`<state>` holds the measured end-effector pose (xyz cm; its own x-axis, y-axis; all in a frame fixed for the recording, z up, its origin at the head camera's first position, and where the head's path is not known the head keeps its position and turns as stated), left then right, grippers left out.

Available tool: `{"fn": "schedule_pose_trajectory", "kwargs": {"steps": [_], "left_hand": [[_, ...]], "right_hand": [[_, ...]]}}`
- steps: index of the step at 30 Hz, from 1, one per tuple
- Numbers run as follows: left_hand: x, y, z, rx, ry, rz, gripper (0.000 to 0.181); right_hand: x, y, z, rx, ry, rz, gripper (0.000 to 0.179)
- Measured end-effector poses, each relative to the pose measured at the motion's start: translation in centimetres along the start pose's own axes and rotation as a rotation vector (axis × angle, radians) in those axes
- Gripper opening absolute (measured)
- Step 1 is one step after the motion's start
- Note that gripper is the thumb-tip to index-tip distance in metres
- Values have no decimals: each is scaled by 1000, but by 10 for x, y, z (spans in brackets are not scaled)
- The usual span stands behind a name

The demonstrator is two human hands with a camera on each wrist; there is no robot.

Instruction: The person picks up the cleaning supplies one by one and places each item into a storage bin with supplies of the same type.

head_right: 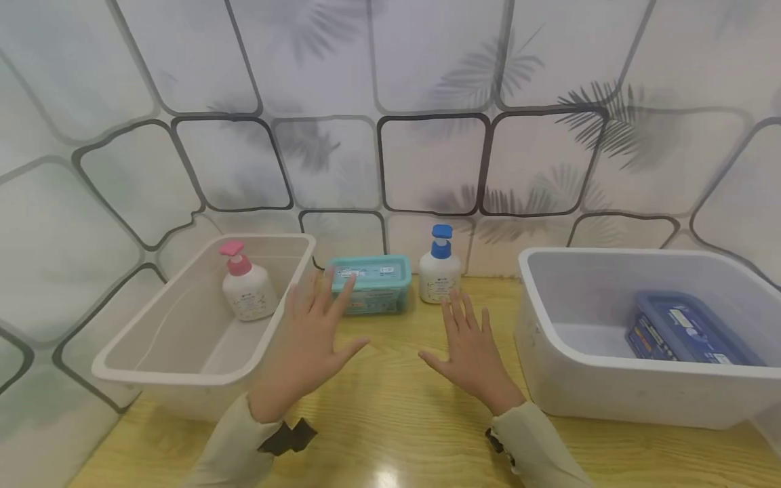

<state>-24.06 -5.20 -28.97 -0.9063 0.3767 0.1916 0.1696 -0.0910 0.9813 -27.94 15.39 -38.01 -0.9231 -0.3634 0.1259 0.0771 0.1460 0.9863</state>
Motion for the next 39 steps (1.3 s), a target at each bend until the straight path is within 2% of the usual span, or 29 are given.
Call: {"fn": "schedule_pose_trajectory", "kwargs": {"steps": [5, 8, 12, 18, 22, 25, 29, 34, 39], "left_hand": [[-8, 11, -16, 5, 38, 15, 86], [-12, 14, -26, -14, 54, -4, 85], [-14, 12, -38, -25, 67, -32, 85], [-17, 6, -53, -19, 86, -37, 82], [-19, 2, -59, 3, 88, -44, 82], [-19, -1, -63, 5, 87, -72, 82], [-20, -1, -70, 4, 94, -113, 80], [-23, 0, -77, 14, 90, -133, 78], [-27, -2, -78, -31, 70, -176, 78]], "right_hand": [[1, -1, 1, 13, 1, -21, 99], [1, -1, 0, 24, 1, -32, 99], [1, -2, 1, 33, -3, -38, 99], [1, -3, 1, 41, -1, -41, 97], [1, -2, 1, 31, 5, -19, 96], [1, -2, 1, 30, 7, -11, 95], [2, -4, 2, 29, -2, -32, 94], [3, -4, 3, 41, -2, -36, 93], [2, -3, 1, 28, 18, 1, 92]]}}
Point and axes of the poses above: each hand's wrist, its own x-axis towards the middle knuckle, its own y-axis out of the back of the hand, z = x × y, the point moved 8 cm from there along x, towards the middle knuckle, and after that the axes turned 13 degrees about -z, right-handed, at the moved point
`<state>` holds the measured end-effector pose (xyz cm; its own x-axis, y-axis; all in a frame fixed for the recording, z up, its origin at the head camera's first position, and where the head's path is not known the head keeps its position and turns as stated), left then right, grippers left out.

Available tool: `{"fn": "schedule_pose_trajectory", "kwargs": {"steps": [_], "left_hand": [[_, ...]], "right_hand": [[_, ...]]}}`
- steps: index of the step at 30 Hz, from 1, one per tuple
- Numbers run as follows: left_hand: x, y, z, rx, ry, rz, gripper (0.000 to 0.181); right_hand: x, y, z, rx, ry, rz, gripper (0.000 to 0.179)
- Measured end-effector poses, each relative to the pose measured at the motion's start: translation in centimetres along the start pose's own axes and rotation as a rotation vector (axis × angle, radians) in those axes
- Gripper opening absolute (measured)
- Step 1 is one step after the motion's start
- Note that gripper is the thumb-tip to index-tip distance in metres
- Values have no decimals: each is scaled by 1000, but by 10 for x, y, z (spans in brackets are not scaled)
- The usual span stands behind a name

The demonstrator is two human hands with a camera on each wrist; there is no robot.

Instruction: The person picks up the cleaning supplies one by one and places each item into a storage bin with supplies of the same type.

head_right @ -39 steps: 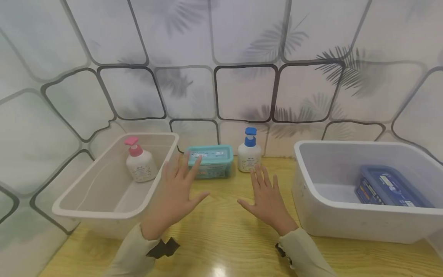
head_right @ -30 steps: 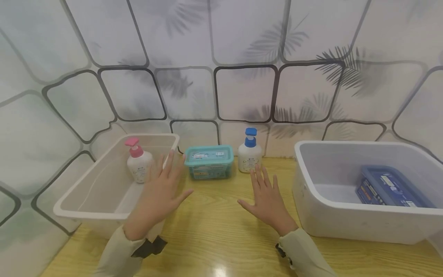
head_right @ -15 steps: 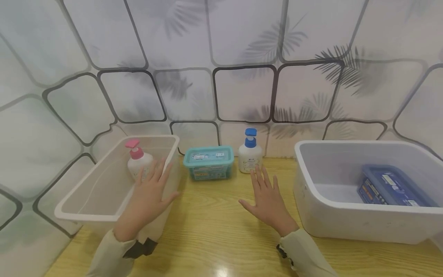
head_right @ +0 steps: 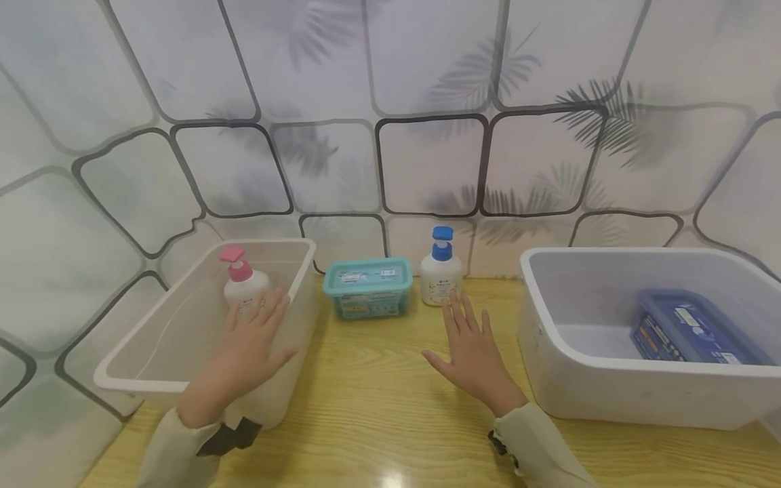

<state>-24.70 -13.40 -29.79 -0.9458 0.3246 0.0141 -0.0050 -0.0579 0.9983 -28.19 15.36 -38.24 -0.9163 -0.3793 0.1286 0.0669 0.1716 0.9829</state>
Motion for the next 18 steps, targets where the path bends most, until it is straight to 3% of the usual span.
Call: {"fn": "schedule_pose_trajectory", "kwargs": {"steps": [8, 18], "left_hand": [[-2, -8, 1, -86, -6, -83, 75], [-2, -9, 0, -98, -19, -39, 68]], "right_hand": [[5, -4, -3, 20, 2, -37, 90], [10, -4, -9, -18, 41, 8, 89]]}}
Point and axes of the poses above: each hand's wrist, its own x-axis towards the middle knuckle, its own y-axis out of the back of the hand, z = x × y, the point moved 8 cm from there along x, towards the middle knuckle, and after that the axes turned 13 degrees about -z, right-handed, at the moved point
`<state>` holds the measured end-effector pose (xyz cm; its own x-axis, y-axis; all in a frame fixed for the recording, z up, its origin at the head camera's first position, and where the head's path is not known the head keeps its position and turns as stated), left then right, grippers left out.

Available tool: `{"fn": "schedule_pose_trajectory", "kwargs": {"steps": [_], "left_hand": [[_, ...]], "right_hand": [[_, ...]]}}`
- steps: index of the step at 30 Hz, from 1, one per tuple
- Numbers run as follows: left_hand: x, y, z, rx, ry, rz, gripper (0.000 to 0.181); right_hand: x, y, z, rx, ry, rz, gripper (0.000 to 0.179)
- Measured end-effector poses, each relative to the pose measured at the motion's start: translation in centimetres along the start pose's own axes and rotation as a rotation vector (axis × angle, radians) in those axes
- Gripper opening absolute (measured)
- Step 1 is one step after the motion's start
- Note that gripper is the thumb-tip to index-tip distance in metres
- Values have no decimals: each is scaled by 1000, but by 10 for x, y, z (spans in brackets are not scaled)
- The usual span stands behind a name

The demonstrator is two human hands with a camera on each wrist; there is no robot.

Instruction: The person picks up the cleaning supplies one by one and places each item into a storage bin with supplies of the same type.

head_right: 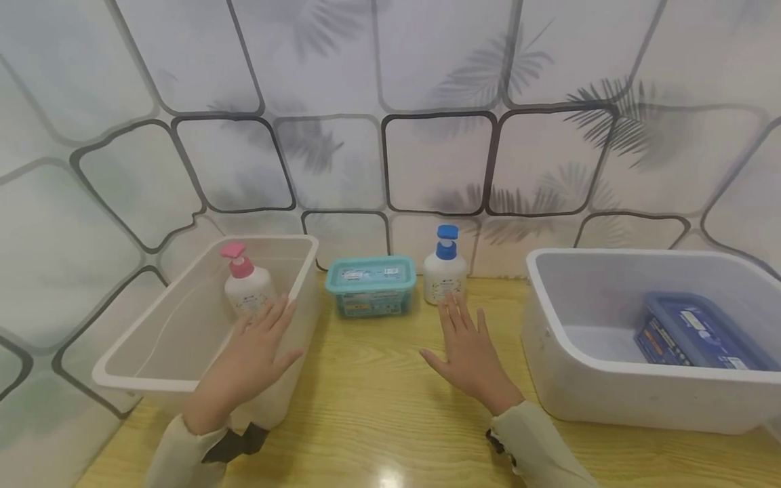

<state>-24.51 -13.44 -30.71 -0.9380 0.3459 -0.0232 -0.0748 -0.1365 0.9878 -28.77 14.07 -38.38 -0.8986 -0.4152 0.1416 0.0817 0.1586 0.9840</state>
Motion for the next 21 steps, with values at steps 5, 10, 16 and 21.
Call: {"fn": "schedule_pose_trajectory", "kwargs": {"steps": [5, 10, 16, 21], "left_hand": [[1, 1, 1, -9, -3, 9, 67], [1, 1, 1, -11, -2, 8, 67], [0, 2, 2, -11, -21, 29, 66], [-1, 5, 4, -2, -46, 60, 63]], "right_hand": [[2, 2, -1, 0, 3, -7, 88], [5, 8, -2, -16, 11, -3, 88], [9, 17, -3, -29, 26, 12, 88], [12, 20, -4, -20, 33, 18, 87]]}}
Point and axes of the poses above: each hand's wrist, its own x-axis towards the middle knuckle, its own y-axis out of the back of the hand, z = x × y, the point moved 8 cm from there along x, towards the middle knuckle, and after that the axes turned 13 degrees about -z, right-handed, at the moved point
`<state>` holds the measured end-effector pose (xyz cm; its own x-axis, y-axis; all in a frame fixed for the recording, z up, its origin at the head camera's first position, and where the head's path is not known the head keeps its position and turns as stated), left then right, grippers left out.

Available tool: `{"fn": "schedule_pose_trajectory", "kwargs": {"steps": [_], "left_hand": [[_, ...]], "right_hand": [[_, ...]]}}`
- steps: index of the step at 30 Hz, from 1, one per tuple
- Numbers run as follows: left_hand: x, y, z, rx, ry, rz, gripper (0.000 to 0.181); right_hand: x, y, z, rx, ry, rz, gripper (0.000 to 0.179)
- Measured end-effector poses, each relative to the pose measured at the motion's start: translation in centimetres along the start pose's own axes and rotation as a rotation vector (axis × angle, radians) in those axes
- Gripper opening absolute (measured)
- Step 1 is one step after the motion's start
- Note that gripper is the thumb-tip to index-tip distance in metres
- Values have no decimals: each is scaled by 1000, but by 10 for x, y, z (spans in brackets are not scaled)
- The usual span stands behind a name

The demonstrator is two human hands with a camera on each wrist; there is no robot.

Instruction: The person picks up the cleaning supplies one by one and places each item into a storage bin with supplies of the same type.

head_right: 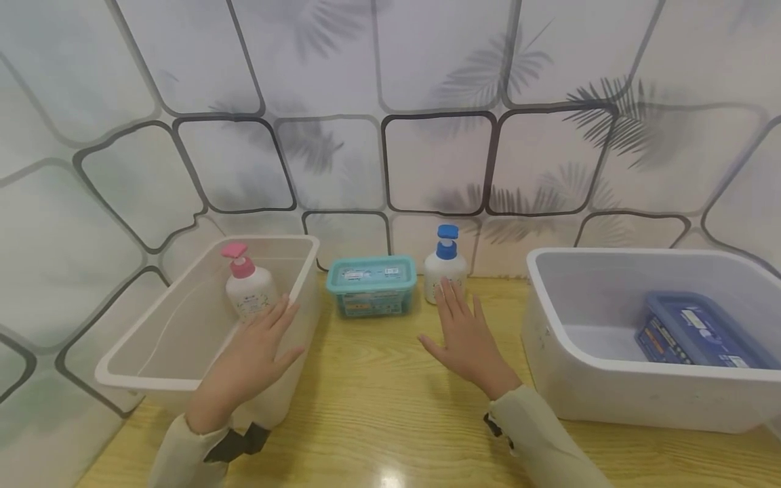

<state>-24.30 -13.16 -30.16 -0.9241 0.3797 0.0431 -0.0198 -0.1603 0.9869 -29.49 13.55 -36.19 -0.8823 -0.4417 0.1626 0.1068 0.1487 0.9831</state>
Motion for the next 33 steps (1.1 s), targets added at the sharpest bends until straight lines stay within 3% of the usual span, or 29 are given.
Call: {"fn": "schedule_pose_trajectory", "kwargs": {"steps": [4, 7, 10, 12, 19, 25, 33], "left_hand": [[0, 5, 3, 30, -29, 67, 62], [0, 12, 4, 80, -41, 152, 62], [0, 19, 4, 134, -37, 226, 61], [1, 21, 4, 151, -24, 242, 58], [-2, 12, -1, 151, 35, 162, 54], [-4, 9, -1, 131, 26, 147, 54], [2, 7, 1, 131, 15, 108, 57]], "right_hand": [[1, 0, 0, 2, -3, -9, 87], [3, 0, 0, -8, -4, -17, 88], [5, 1, 0, -15, -6, -15, 87], [6, 2, 0, -17, -8, -12, 87], [7, 0, -1, -5, -17, -33, 87], [11, 3, 0, 1, -4, -6, 87], [43, 20, -5, 10, 91, 48, 88]]}}
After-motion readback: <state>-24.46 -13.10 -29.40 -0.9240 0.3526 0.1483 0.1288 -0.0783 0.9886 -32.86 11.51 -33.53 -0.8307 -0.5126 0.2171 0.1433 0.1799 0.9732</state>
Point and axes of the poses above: each hand's wrist, its own x-axis towards the middle knuckle, its own y-axis out of the back of the hand, z = x × y, the point moved 8 cm from there along x, towards the middle knuckle, and after that the axes turned 13 degrees about -z, right-handed, at the moved point
